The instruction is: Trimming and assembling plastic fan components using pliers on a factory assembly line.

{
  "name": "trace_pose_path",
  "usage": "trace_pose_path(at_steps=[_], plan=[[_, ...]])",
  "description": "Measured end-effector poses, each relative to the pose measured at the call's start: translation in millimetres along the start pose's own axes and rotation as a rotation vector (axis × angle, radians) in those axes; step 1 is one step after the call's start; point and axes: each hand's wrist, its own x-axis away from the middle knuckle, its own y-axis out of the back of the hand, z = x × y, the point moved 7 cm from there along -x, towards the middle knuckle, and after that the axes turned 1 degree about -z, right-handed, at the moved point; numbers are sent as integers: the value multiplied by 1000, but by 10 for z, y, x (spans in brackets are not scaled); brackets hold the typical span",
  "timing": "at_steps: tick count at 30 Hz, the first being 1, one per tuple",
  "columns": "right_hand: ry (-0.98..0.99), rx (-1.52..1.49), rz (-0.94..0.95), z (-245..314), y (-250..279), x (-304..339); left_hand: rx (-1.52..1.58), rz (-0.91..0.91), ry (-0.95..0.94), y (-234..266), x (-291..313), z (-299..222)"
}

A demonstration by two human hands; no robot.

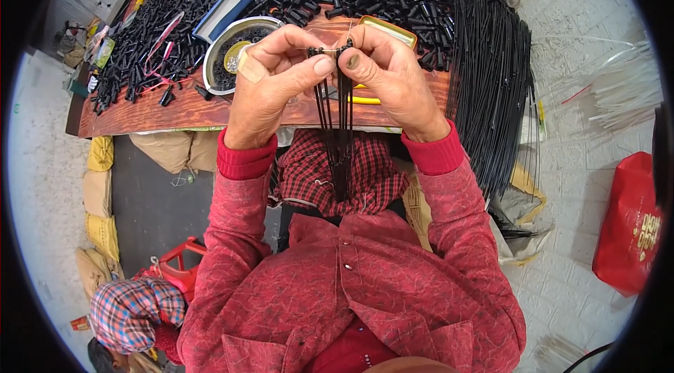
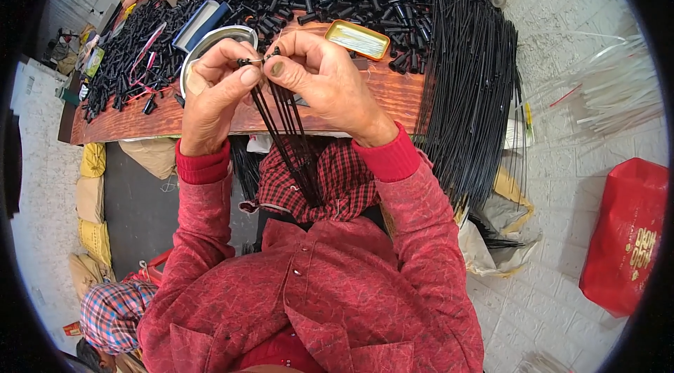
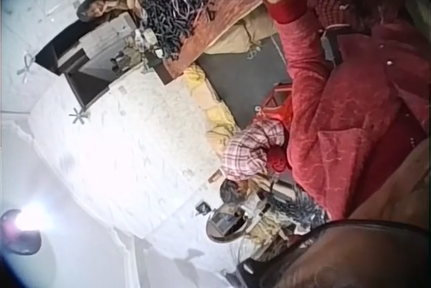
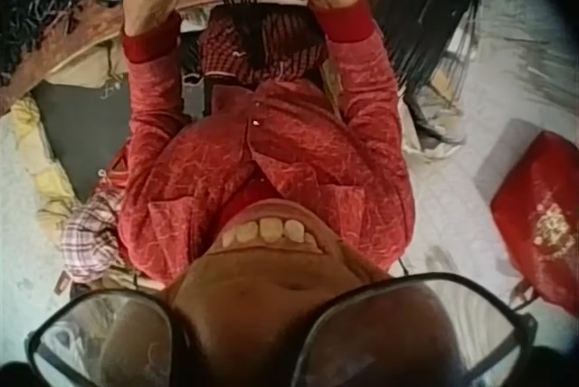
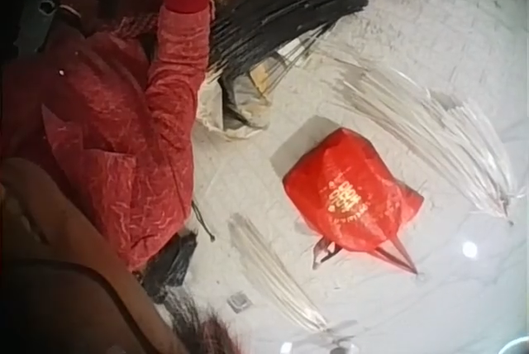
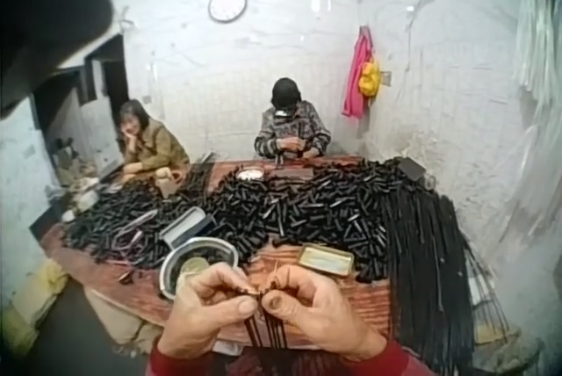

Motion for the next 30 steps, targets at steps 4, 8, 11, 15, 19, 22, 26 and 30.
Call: trace_pose_path(at_steps=[4, 8, 11, 15, 19, 22, 26, 30], plan=[[16, 29, 16, -14, -1, -16, -112, -43, 25, 9, 25, -88], [-30, -33, 42, -73, 7, -44, -149, -8, -30, 34, 35, -124], [-115, -41, 74, -53, -24, -42, -141, -17, -17, 34, 57, -143], [-137, -97, 103, 24, -85, -46, -163, 2, -28, 63, 78, -151], [-147, -65, 169, -23, -113, -99, -207, -7, -96, 80, 85, -208], [-139, -5, 171, -42, -108, -133, -208, 17, -128, 93, 93, -221], [-189, -15, 209, -77, -125, -152, -194, 13, -160, 107, 104, -234], [-198, -60, 265, -73, -149, -160, -163, -8, -163, 130, 123, -215]])
